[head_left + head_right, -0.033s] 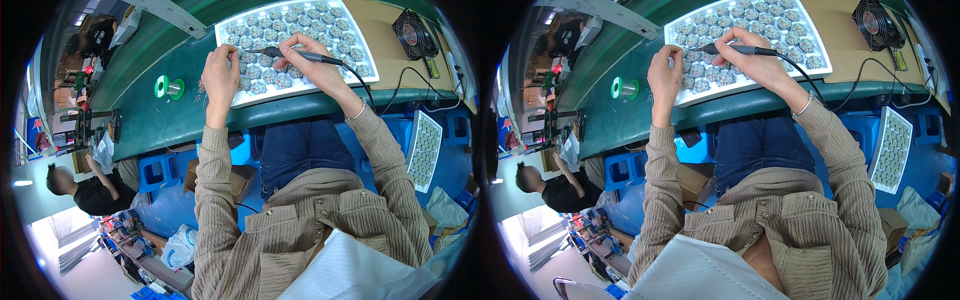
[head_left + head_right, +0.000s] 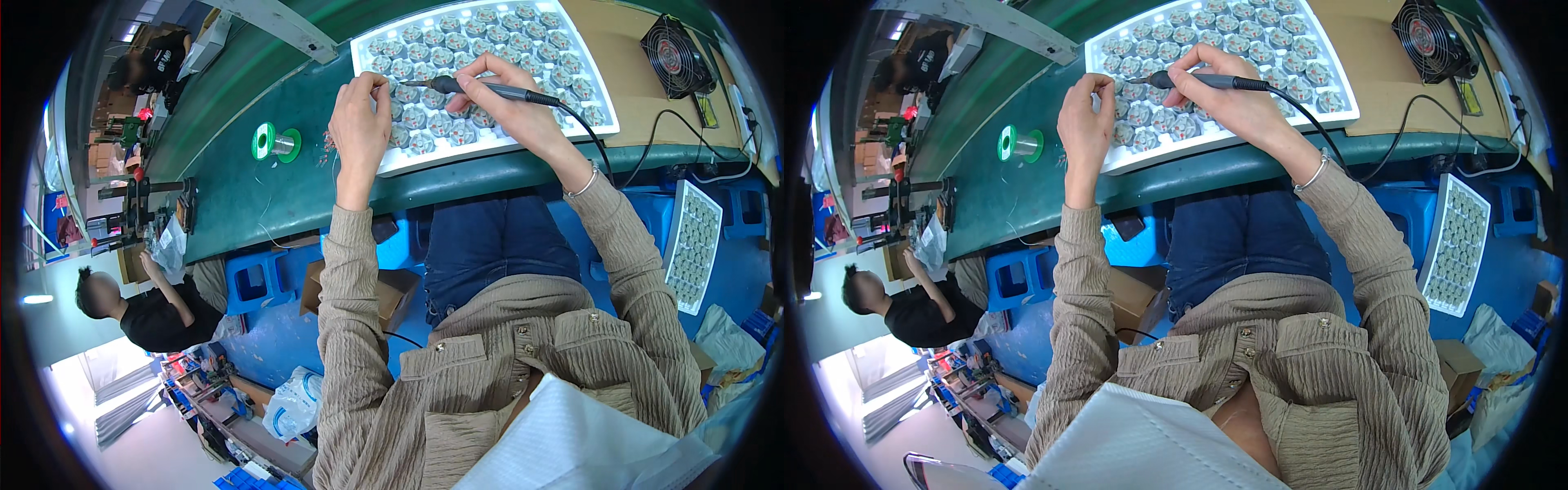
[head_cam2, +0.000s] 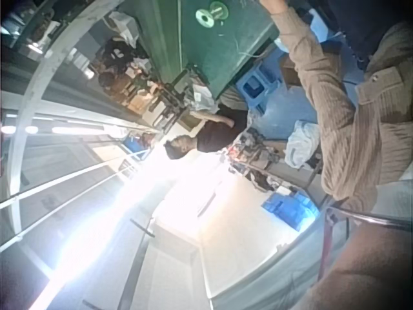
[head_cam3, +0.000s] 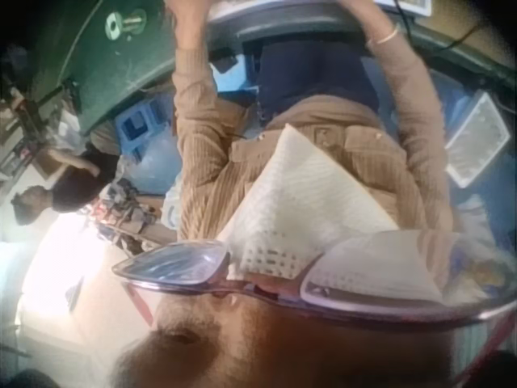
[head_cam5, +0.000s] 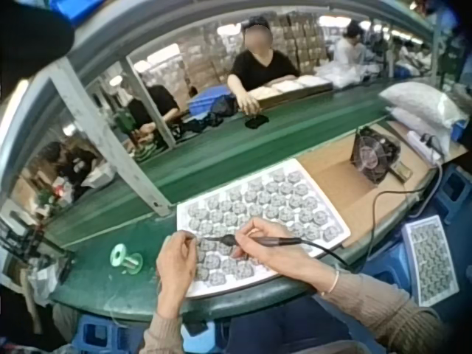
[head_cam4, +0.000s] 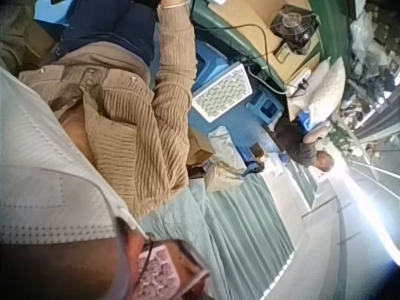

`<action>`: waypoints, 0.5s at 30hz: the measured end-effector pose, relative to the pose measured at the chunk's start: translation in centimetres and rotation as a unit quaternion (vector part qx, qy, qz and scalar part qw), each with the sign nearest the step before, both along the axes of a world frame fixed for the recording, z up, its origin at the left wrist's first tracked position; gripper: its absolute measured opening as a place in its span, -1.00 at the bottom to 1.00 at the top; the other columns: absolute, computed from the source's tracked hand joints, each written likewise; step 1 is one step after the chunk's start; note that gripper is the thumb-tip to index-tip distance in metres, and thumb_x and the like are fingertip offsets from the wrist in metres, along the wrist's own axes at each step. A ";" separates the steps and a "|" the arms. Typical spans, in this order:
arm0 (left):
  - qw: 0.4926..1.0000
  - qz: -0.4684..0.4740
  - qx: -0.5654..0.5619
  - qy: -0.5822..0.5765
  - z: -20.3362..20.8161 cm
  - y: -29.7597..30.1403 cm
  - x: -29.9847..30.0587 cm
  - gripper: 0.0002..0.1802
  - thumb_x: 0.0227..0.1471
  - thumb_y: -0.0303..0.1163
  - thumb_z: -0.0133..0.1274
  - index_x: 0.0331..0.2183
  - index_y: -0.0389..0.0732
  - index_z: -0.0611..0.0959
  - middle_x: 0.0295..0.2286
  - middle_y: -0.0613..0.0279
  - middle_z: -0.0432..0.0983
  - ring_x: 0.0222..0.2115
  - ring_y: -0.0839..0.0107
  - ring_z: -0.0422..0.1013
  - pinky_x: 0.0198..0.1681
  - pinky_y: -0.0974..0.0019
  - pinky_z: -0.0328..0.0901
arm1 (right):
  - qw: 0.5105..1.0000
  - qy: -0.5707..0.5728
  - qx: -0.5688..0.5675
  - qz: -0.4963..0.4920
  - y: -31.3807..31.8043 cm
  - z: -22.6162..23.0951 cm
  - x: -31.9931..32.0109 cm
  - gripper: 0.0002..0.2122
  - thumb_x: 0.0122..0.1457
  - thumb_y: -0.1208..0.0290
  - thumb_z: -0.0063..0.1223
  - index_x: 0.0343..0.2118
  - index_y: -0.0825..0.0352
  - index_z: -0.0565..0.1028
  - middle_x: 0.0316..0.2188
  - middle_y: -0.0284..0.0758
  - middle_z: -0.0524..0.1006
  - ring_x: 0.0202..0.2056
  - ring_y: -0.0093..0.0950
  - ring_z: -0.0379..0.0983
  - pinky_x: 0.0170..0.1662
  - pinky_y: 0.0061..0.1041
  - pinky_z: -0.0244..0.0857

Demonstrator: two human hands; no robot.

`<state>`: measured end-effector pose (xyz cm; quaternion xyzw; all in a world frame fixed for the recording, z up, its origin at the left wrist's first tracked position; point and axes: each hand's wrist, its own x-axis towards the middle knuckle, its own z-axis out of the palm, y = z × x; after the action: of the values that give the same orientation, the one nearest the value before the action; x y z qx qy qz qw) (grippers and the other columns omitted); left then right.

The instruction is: Soldering electronic components on a circuit board tray at an assembly line workstation.

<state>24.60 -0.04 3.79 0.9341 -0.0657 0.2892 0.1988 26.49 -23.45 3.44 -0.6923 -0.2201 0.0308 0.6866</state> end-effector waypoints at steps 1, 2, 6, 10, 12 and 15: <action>1.000 0.000 0.000 0.000 0.0 0.0 0.0 -0.88 0.07 -0.53 0.17 -0.30 -0.13 0.63 -0.45 0.34 0.55 -0.44 0.31 0.42 -0.38 0.26 0.34 | 1.000 0.000 0.000 0.000 0.0 0.0 0.0 -0.82 0.37 0.27 0.10 -0.22 0.28 0.58 -0.39 -0.28 0.73 -0.30 -0.46 0.68 -0.15 -0.56 0.50; 1.000 -0.001 0.000 0.000 0.0 0.0 0.0 -0.88 0.07 -0.54 0.17 -0.30 -0.13 0.63 -0.45 0.34 0.55 -0.44 0.31 0.42 -0.38 0.26 0.34 | 1.000 0.003 0.001 -0.001 0.0 0.0 0.0 -0.82 0.37 0.27 0.10 -0.22 0.28 0.58 -0.39 -0.28 0.73 -0.30 -0.46 0.68 -0.15 -0.56 0.50; 1.000 -0.005 0.001 0.001 0.0 0.1 0.0 -0.88 0.07 -0.54 0.17 -0.31 -0.13 0.63 -0.45 0.33 0.55 -0.44 0.32 0.42 -0.38 0.27 0.34 | 1.000 0.010 0.006 -0.003 0.0 -0.1 0.0 -0.82 0.37 0.27 0.10 -0.22 0.28 0.58 -0.39 -0.28 0.73 -0.29 -0.46 0.69 -0.15 -0.56 0.51; 1.000 -0.012 0.002 -0.001 0.1 0.1 0.0 -0.89 0.07 -0.54 0.17 -0.32 -0.14 0.63 -0.45 0.33 0.55 -0.44 0.32 0.42 -0.38 0.27 0.34 | 1.000 0.010 0.001 -0.001 0.0 -0.1 0.0 -0.82 0.37 0.27 0.10 -0.22 0.28 0.58 -0.39 -0.29 0.73 -0.29 -0.47 0.68 -0.14 -0.56 0.50; 1.000 -0.011 0.002 -0.001 0.2 0.1 -0.1 -0.90 0.07 -0.54 0.17 -0.32 -0.14 0.63 -0.45 0.33 0.55 -0.44 0.32 0.42 -0.38 0.27 0.34 | 1.000 0.011 0.002 -0.001 0.0 -0.1 0.0 -0.82 0.37 0.27 0.10 -0.22 0.28 0.58 -0.39 -0.29 0.73 -0.29 -0.47 0.68 -0.14 -0.56 0.50; 1.000 -0.005 0.002 0.001 0.2 0.0 -0.2 -0.90 0.07 -0.54 0.18 -0.32 -0.14 0.63 -0.46 0.33 0.55 -0.44 0.33 0.42 -0.38 0.28 0.34 | 1.000 0.013 0.003 -0.001 0.0 -0.1 0.0 -0.83 0.37 0.27 0.10 -0.22 0.28 0.58 -0.40 -0.29 0.73 -0.29 -0.48 0.68 -0.14 -0.57 0.49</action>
<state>24.43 -0.01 3.97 0.9344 -0.0706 0.2870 0.1987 26.52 -23.44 3.35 -0.6898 -0.2100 0.0383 0.6918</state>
